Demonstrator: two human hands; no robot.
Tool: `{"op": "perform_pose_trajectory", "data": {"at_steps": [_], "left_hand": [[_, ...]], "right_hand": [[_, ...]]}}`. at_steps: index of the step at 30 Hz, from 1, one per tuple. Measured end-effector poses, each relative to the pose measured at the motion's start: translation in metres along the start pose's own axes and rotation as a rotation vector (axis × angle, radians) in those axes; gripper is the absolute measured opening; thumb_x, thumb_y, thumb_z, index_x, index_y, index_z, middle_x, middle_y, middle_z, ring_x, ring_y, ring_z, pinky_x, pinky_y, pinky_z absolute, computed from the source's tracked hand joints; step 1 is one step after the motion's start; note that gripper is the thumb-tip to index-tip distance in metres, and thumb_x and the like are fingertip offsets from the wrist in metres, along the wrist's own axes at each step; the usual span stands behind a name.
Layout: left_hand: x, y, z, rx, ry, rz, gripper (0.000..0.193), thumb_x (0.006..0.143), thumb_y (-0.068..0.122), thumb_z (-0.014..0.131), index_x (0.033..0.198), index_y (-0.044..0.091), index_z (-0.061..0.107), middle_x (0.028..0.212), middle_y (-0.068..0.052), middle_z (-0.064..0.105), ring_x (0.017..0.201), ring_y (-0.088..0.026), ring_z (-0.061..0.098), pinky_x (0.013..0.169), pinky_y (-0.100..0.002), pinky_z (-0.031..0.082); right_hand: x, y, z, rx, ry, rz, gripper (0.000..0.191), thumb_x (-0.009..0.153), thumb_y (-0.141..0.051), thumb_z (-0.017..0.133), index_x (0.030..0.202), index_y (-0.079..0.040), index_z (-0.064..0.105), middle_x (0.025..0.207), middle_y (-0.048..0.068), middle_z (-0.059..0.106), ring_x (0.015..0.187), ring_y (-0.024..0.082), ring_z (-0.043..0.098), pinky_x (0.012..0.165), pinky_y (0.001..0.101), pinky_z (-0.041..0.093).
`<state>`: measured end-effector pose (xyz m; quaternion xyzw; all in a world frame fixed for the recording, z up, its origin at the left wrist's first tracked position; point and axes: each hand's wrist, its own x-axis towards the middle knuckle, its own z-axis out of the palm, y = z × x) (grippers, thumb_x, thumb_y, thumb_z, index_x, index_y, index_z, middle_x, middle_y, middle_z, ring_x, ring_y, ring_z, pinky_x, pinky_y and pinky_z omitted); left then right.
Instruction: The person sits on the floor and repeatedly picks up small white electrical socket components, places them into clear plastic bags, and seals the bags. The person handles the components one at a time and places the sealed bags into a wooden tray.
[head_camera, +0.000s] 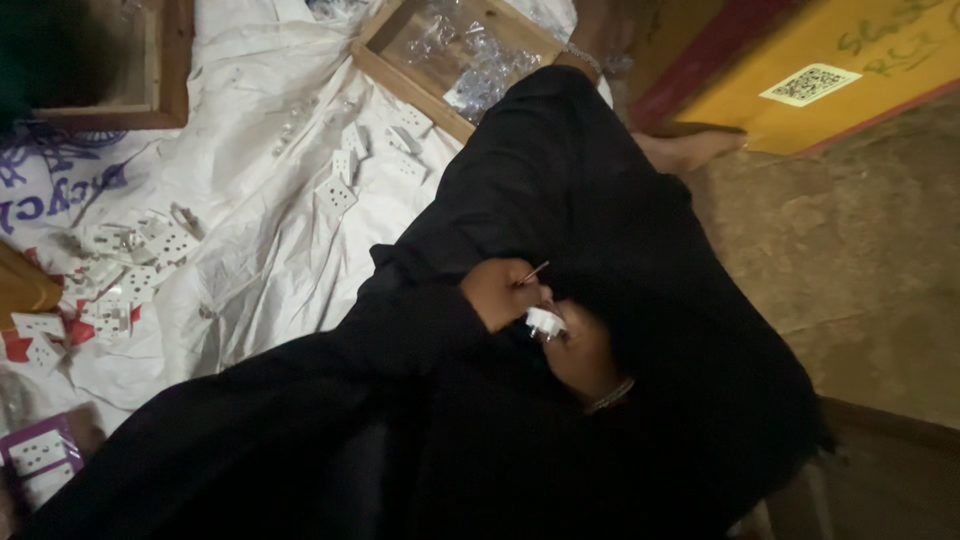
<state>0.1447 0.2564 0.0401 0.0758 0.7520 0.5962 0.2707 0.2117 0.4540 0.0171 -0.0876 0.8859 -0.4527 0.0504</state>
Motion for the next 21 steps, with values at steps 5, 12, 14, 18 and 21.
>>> {"op": "perform_pose_trajectory", "data": {"at_steps": [5, 12, 14, 18, 21], "left_hand": [[-0.007, 0.0, 0.002, 0.168, 0.071, 0.225, 0.019, 0.091, 0.02, 0.072, 0.084, 0.003, 0.073, 0.073, -0.01, 0.072, 0.064, -0.018, 0.069, 0.06, -0.032, 0.052], [0.003, -0.004, 0.004, 0.059, 0.069, -0.052, 0.015, 0.094, 0.019, 0.071, 0.088, 0.005, 0.072, 0.07, -0.011, 0.072, 0.058, -0.015, 0.066, 0.056, -0.03, 0.05], [0.007, -0.007, 0.002, -0.005, 0.035, -0.061, 0.016, 0.094, 0.02, 0.071, 0.088, 0.005, 0.071, 0.071, -0.008, 0.073, 0.058, -0.012, 0.066, 0.055, -0.027, 0.051], [0.014, -0.015, 0.006, -0.283, -0.059, -0.109, 0.015, 0.094, 0.019, 0.07, 0.089, 0.006, 0.071, 0.077, -0.007, 0.073, 0.06, -0.01, 0.063, 0.054, -0.027, 0.049], [0.018, -0.02, 0.011, -0.184, -0.055, -0.172, 0.016, 0.094, 0.021, 0.071, 0.09, 0.006, 0.071, 0.076, -0.01, 0.071, 0.058, -0.012, 0.061, 0.051, -0.029, 0.046]], "right_hand": [[0.005, -0.014, -0.004, -0.123, 0.034, 0.087, 0.01, 0.086, -0.004, 0.071, 0.091, -0.008, 0.064, 0.079, 0.006, 0.068, 0.068, 0.017, 0.069, 0.057, 0.0327, 0.056], [0.002, -0.011, -0.009, -0.201, 0.026, 0.008, 0.009, 0.087, -0.004, 0.071, 0.091, -0.006, 0.064, 0.079, 0.008, 0.068, 0.067, 0.02, 0.07, 0.057, 0.0344, 0.056], [0.001, -0.006, -0.01, -0.164, 0.039, -0.038, 0.009, 0.088, -0.001, 0.066, 0.095, -0.005, 0.063, 0.083, 0.01, 0.069, 0.072, 0.021, 0.071, 0.059, 0.0342, 0.058], [0.002, -0.001, -0.008, -0.03, 0.088, -0.212, 0.016, 0.091, 0.005, 0.06, 0.105, -0.003, 0.058, 0.096, 0.013, 0.07, 0.088, 0.024, 0.074, 0.073, 0.0336, 0.062], [0.002, 0.0, -0.007, 0.195, 0.106, -0.217, 0.03, 0.091, -0.002, 0.06, 0.118, 0.0, 0.049, 0.1, 0.012, 0.068, 0.09, 0.022, 0.072, 0.075, 0.0325, 0.061]]}}
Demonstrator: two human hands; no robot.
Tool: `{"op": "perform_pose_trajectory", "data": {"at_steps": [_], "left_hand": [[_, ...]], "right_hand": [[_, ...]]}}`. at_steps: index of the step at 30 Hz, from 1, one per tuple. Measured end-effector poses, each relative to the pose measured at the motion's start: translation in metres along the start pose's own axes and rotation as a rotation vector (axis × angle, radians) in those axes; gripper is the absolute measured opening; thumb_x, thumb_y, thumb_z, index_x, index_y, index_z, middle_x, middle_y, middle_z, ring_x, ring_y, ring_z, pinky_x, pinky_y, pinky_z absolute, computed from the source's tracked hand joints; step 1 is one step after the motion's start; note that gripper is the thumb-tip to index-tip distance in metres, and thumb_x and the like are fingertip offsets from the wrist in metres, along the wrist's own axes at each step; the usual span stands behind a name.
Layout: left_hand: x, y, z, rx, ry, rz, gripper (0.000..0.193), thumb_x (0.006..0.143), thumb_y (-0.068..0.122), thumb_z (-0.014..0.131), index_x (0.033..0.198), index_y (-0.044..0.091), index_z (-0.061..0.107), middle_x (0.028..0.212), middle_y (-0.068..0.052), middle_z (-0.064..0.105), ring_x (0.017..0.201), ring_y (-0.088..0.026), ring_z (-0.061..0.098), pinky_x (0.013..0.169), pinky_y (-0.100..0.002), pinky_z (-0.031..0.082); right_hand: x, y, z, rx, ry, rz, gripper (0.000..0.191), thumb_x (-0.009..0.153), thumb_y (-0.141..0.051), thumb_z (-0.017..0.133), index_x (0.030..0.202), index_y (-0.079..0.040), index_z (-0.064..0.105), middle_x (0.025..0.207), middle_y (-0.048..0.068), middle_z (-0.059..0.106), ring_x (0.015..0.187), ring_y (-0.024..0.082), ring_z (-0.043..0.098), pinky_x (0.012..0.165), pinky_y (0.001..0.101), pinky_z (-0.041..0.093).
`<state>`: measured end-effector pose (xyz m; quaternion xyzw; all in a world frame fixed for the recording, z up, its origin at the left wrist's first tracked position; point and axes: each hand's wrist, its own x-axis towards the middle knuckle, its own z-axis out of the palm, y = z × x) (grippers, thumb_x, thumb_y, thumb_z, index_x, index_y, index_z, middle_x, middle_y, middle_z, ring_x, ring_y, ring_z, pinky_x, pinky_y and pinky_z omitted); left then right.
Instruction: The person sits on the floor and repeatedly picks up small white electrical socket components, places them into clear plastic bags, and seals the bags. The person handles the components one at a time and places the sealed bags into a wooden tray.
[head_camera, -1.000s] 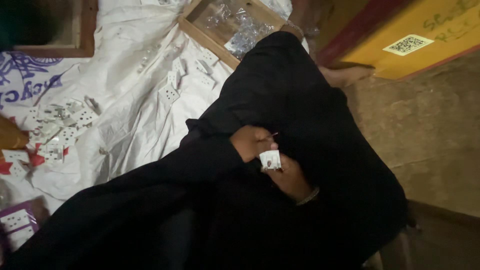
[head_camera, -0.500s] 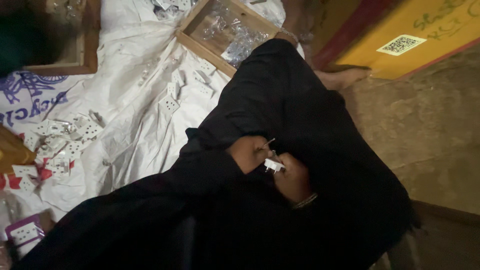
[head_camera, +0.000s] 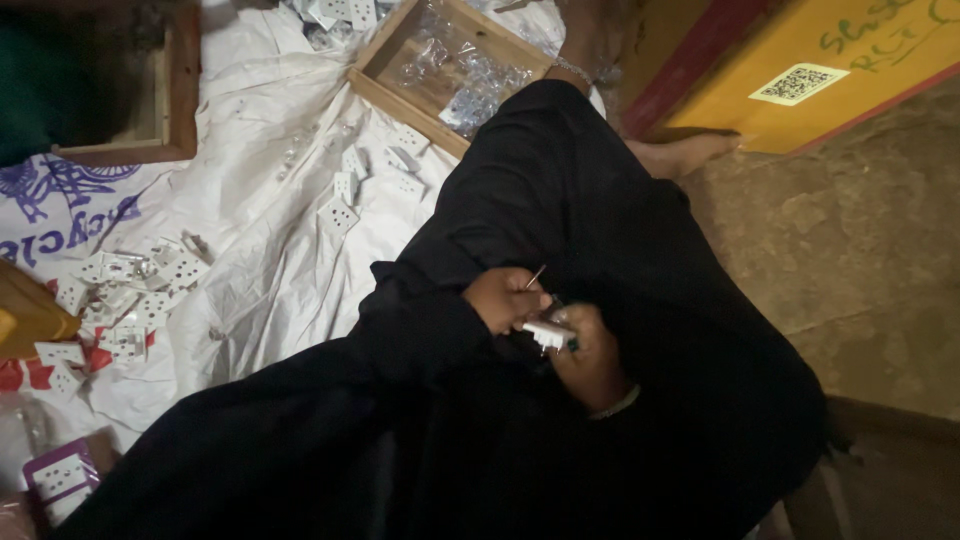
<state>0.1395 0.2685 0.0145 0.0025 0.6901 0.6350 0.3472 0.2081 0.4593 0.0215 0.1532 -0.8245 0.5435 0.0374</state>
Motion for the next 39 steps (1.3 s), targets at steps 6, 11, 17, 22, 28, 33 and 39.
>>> {"op": "perform_pose_trajectory", "data": {"at_steps": [6, 11, 17, 22, 28, 33, 39], "left_hand": [[-0.009, 0.018, 0.002, 0.157, 0.147, 0.405, 0.021, 0.092, 0.023, 0.069, 0.096, 0.003, 0.074, 0.088, -0.01, 0.077, 0.081, -0.017, 0.074, 0.075, -0.032, 0.058], [-0.039, 0.05, -0.015, 0.428, -0.177, 0.656, 0.032, 0.092, 0.031, 0.073, 0.109, 0.004, 0.072, 0.103, -0.015, 0.076, 0.093, -0.027, 0.074, 0.08, -0.036, 0.057], [-0.036, 0.044, -0.028, 0.382, 0.007, 0.34, 0.031, 0.101, 0.034, 0.06, 0.117, 0.011, 0.073, 0.105, -0.013, 0.077, 0.096, -0.025, 0.076, 0.087, -0.036, 0.057], [0.014, 0.028, -0.137, 0.2, 0.776, 0.462, 0.02, 0.1, 0.021, 0.066, 0.1, 0.003, 0.075, 0.073, -0.008, 0.068, 0.067, -0.015, 0.06, 0.065, -0.035, 0.051], [-0.011, -0.025, -0.286, 0.246, 1.174, 0.168, 0.033, 0.1, 0.032, 0.065, 0.091, 0.001, 0.072, 0.074, -0.012, 0.073, 0.063, -0.023, 0.069, 0.062, -0.039, 0.055], [-0.051, -0.047, -0.353, 0.096, 1.12, -0.14, 0.04, 0.104, 0.039, 0.058, 0.086, 0.005, 0.068, 0.077, -0.009, 0.076, 0.071, -0.023, 0.075, 0.069, -0.038, 0.059], [-0.078, -0.032, -0.379, 0.441, 1.194, -0.357, 0.038, 0.1, 0.039, 0.063, 0.098, 0.003, 0.074, 0.093, -0.019, 0.075, 0.092, -0.032, 0.074, 0.086, -0.043, 0.056]], "right_hand": [[-0.006, 0.008, -0.004, -0.042, -0.102, 0.264, 0.029, 0.092, -0.018, 0.057, 0.118, -0.004, 0.061, 0.092, 0.011, 0.068, 0.077, 0.022, 0.067, 0.065, 0.0352, 0.056], [-0.003, 0.02, 0.0, -0.075, -0.125, 0.345, 0.021, 0.098, -0.026, 0.061, 0.101, -0.006, 0.067, 0.081, 0.007, 0.068, 0.071, 0.017, 0.067, 0.061, 0.033, 0.054], [-0.006, 0.022, 0.002, -0.07, -0.13, 0.357, 0.012, 0.089, -0.016, 0.072, 0.089, -0.007, 0.063, 0.079, 0.004, 0.07, 0.071, 0.015, 0.069, 0.062, 0.0305, 0.054], [-0.007, 0.029, 0.004, -0.161, -0.097, 0.659, 0.034, 0.083, -0.006, 0.082, 0.071, -0.006, 0.05, 0.066, 0.007, 0.054, 0.059, 0.016, 0.051, 0.056, 0.031, 0.047], [0.0, 0.032, -0.005, 0.215, -0.007, 0.658, 0.033, 0.079, 0.011, 0.062, 0.101, -0.013, 0.063, 0.08, 0.006, 0.05, 0.068, 0.011, 0.05, 0.065, 0.0262, 0.048], [0.022, 0.019, -0.003, 0.322, 0.094, 0.937, 0.015, 0.09, -0.002, 0.054, 0.104, -0.006, 0.052, 0.122, 0.009, 0.068, 0.087, 0.013, 0.069, 0.071, 0.0326, 0.057], [0.045, 0.0, -0.007, 0.202, 0.131, 1.061, 0.029, 0.101, -0.025, 0.053, 0.124, -0.007, 0.051, 0.114, 0.011, 0.07, 0.071, 0.017, 0.061, 0.065, 0.0363, 0.055]]}}
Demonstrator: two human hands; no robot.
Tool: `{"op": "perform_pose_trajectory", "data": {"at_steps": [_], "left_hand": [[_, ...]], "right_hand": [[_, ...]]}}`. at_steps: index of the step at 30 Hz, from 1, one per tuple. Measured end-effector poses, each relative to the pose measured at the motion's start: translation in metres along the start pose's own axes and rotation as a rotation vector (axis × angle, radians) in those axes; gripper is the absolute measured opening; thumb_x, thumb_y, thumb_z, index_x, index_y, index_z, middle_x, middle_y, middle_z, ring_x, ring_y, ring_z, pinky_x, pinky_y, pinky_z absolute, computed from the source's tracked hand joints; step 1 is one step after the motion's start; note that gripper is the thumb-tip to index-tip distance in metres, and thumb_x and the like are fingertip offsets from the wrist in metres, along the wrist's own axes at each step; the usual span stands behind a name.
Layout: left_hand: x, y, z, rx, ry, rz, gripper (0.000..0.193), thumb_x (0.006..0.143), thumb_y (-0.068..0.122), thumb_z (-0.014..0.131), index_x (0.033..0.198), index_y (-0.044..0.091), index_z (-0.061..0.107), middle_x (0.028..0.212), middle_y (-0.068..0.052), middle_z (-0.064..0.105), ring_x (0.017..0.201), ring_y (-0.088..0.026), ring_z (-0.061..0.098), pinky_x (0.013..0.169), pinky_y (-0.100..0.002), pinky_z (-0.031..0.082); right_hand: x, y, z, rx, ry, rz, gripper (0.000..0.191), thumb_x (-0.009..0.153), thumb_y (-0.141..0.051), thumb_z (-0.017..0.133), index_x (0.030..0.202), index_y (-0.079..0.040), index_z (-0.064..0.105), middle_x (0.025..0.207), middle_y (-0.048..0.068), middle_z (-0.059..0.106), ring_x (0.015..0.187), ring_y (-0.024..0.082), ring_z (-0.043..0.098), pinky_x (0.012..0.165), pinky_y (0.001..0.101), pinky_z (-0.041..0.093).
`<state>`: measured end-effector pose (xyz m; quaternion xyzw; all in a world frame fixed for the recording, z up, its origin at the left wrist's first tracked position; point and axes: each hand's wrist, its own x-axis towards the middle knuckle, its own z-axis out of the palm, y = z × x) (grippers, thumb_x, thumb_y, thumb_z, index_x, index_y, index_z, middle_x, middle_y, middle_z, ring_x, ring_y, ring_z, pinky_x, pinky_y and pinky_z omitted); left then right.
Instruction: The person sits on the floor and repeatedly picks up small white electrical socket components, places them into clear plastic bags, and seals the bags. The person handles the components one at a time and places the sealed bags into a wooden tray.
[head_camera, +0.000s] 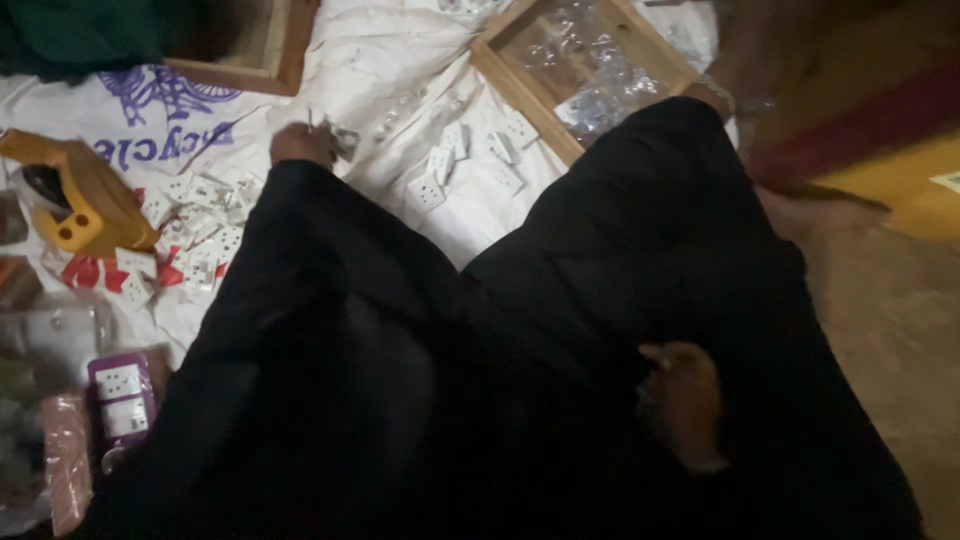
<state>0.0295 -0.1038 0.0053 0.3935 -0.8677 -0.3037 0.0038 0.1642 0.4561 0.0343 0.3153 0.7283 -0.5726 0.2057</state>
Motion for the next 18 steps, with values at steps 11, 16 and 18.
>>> {"op": "perform_pose_trajectory", "data": {"at_steps": [11, 16, 18], "left_hand": [[0.001, -0.045, -0.085, 0.666, -0.179, -0.1, 0.034, 0.095, 0.029, 0.07, 0.118, 0.004, 0.071, 0.121, -0.023, 0.07, 0.113, -0.038, 0.067, 0.094, -0.047, 0.053], [0.006, -0.069, -0.094, 0.628, -0.112, -0.156, 0.036, 0.094, 0.027, 0.071, 0.124, 0.007, 0.07, 0.126, -0.021, 0.068, 0.117, -0.038, 0.065, 0.097, -0.046, 0.051], [0.009, -0.07, -0.089, 0.594, -0.06, -0.138, 0.037, 0.093, 0.026, 0.072, 0.126, 0.008, 0.069, 0.128, -0.02, 0.068, 0.118, -0.038, 0.064, 0.099, -0.046, 0.051]], "right_hand": [[0.01, 0.002, -0.006, 0.03, 0.16, 0.089, 0.031, 0.105, -0.03, 0.053, 0.13, -0.011, 0.056, 0.099, 0.008, 0.061, 0.074, 0.015, 0.055, 0.067, 0.0349, 0.05], [0.011, 0.003, -0.008, 0.01, 0.176, 0.076, 0.031, 0.104, -0.029, 0.056, 0.13, -0.01, 0.057, 0.101, 0.007, 0.062, 0.077, 0.014, 0.056, 0.069, 0.0341, 0.05], [0.011, 0.004, -0.008, 0.009, 0.178, 0.064, 0.032, 0.104, -0.028, 0.057, 0.129, -0.01, 0.057, 0.102, 0.007, 0.062, 0.078, 0.014, 0.057, 0.07, 0.0338, 0.05]]}}
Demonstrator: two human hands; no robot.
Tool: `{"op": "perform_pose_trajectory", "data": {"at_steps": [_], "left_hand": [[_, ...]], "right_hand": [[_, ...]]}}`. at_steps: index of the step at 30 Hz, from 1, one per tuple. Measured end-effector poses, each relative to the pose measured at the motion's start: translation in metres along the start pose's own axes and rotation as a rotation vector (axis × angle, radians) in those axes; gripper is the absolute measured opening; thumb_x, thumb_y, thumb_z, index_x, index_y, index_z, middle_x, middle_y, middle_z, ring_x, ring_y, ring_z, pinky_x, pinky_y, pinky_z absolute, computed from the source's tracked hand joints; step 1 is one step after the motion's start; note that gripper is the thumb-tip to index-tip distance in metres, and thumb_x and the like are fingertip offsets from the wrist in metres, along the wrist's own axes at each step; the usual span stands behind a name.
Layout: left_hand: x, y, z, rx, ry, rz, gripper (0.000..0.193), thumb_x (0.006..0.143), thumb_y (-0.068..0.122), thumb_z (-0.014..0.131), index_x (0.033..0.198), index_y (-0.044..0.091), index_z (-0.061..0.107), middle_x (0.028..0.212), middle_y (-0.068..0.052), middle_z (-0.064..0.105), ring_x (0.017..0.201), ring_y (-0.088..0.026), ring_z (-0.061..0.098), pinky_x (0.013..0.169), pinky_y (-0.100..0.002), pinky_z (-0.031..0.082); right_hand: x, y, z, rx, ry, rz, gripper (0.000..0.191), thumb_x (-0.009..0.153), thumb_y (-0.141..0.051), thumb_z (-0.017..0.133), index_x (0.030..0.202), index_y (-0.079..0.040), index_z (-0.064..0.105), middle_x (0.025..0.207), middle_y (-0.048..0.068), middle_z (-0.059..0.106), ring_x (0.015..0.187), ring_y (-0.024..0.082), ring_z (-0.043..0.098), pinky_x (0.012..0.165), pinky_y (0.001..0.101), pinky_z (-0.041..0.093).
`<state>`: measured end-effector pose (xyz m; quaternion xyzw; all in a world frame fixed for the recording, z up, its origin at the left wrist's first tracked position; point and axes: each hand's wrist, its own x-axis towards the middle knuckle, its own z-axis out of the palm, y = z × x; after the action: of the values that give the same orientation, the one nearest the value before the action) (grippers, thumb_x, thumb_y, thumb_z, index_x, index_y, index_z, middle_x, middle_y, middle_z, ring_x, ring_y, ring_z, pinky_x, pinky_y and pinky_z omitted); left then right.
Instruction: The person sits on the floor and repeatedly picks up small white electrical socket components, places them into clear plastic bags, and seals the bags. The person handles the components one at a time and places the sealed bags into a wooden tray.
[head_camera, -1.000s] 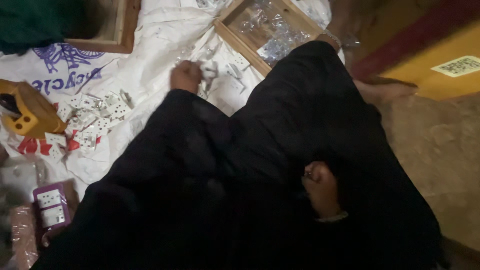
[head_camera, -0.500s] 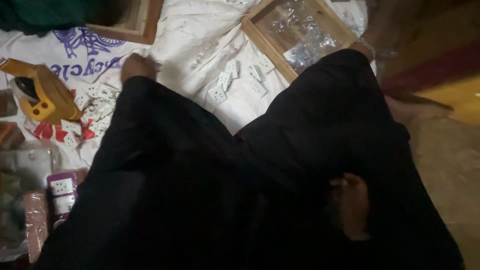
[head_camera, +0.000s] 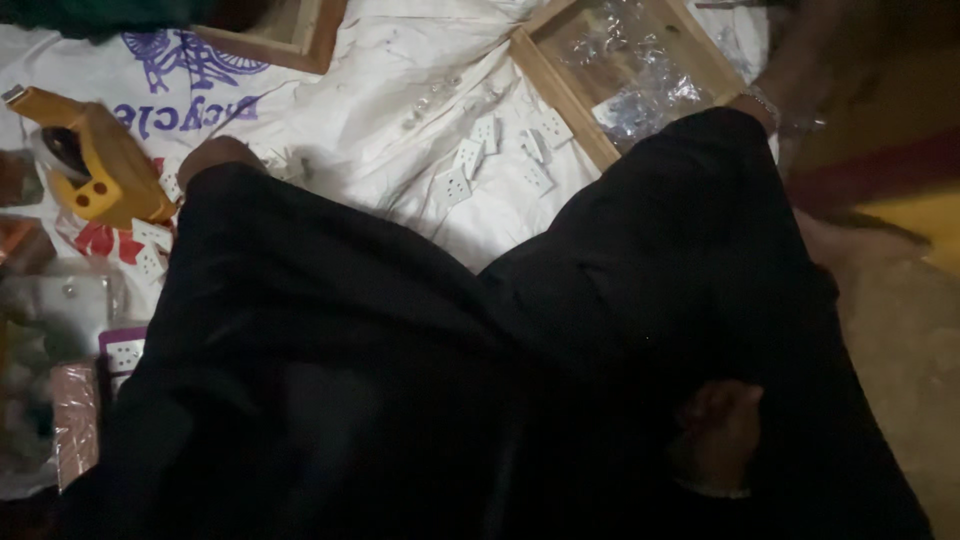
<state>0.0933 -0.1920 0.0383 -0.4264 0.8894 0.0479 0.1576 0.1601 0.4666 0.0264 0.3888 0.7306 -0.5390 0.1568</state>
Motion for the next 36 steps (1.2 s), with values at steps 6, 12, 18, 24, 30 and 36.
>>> {"op": "perform_pose_trajectory", "data": {"at_steps": [6, 12, 18, 24, 30, 36], "left_hand": [[-0.041, 0.097, 0.043, -0.334, 0.067, 0.452, 0.041, 0.086, 0.024, 0.071, 0.126, 0.017, 0.069, 0.13, -0.011, 0.068, 0.119, -0.034, 0.063, 0.101, -0.046, 0.048], [-0.086, 0.194, 0.096, -0.04, -0.19, 0.505, 0.033, 0.098, 0.017, 0.054, 0.127, 0.013, 0.069, 0.136, -0.015, 0.062, 0.124, -0.036, 0.061, 0.097, -0.05, 0.053], [-0.088, 0.208, 0.117, -0.022, -0.232, 0.353, 0.033, 0.098, 0.02, 0.053, 0.128, 0.015, 0.067, 0.133, -0.014, 0.064, 0.126, -0.036, 0.06, 0.101, -0.054, 0.049], [-0.114, 0.208, 0.096, -0.534, 0.013, 0.547, 0.033, 0.091, 0.027, 0.074, 0.114, 0.004, 0.069, 0.095, -0.019, 0.071, 0.087, -0.033, 0.07, 0.078, -0.042, 0.055], [-0.207, 0.234, 0.064, -1.046, -0.479, 0.828, 0.021, 0.093, 0.018, 0.076, 0.106, 0.003, 0.07, 0.078, -0.007, 0.068, 0.068, -0.018, 0.061, 0.064, -0.034, 0.05], [-0.215, 0.232, 0.052, -0.799, -0.111, 1.002, 0.027, 0.093, 0.018, 0.066, 0.117, 0.006, 0.065, 0.094, -0.009, 0.08, 0.087, -0.024, 0.078, 0.077, -0.038, 0.059]], "right_hand": [[0.0, 0.002, 0.002, -0.014, 0.015, -0.027, 0.032, 0.102, -0.027, 0.06, 0.129, -0.009, 0.058, 0.104, 0.006, 0.063, 0.082, 0.013, 0.058, 0.073, 0.0329, 0.05], [-0.001, 0.003, 0.004, -0.013, 0.028, -0.061, 0.033, 0.101, -0.025, 0.064, 0.128, -0.008, 0.059, 0.106, 0.005, 0.064, 0.086, 0.013, 0.059, 0.076, 0.032, 0.05], [0.001, 0.003, 0.004, -0.025, 0.039, -0.107, 0.033, 0.1, -0.024, 0.067, 0.128, -0.007, 0.06, 0.108, 0.003, 0.065, 0.09, 0.012, 0.06, 0.079, 0.0311, 0.051], [0.003, 0.009, 0.013, -0.066, 0.036, -0.355, 0.034, 0.099, -0.023, 0.07, 0.127, -0.006, 0.061, 0.111, 0.002, 0.066, 0.094, 0.011, 0.061, 0.082, 0.0302, 0.051], [-0.002, 0.028, 0.013, -0.049, -0.097, -0.463, 0.038, 0.093, -0.017, 0.073, 0.13, -0.01, 0.064, 0.094, 0.002, 0.063, 0.079, 0.012, 0.058, 0.071, 0.0274, 0.051], [-0.014, 0.039, -0.003, 0.057, -0.21, -0.571, 0.027, 0.094, -0.013, 0.071, 0.12, -0.007, 0.069, 0.094, -0.001, 0.067, 0.078, 0.007, 0.057, 0.068, 0.0243, 0.049]]}}
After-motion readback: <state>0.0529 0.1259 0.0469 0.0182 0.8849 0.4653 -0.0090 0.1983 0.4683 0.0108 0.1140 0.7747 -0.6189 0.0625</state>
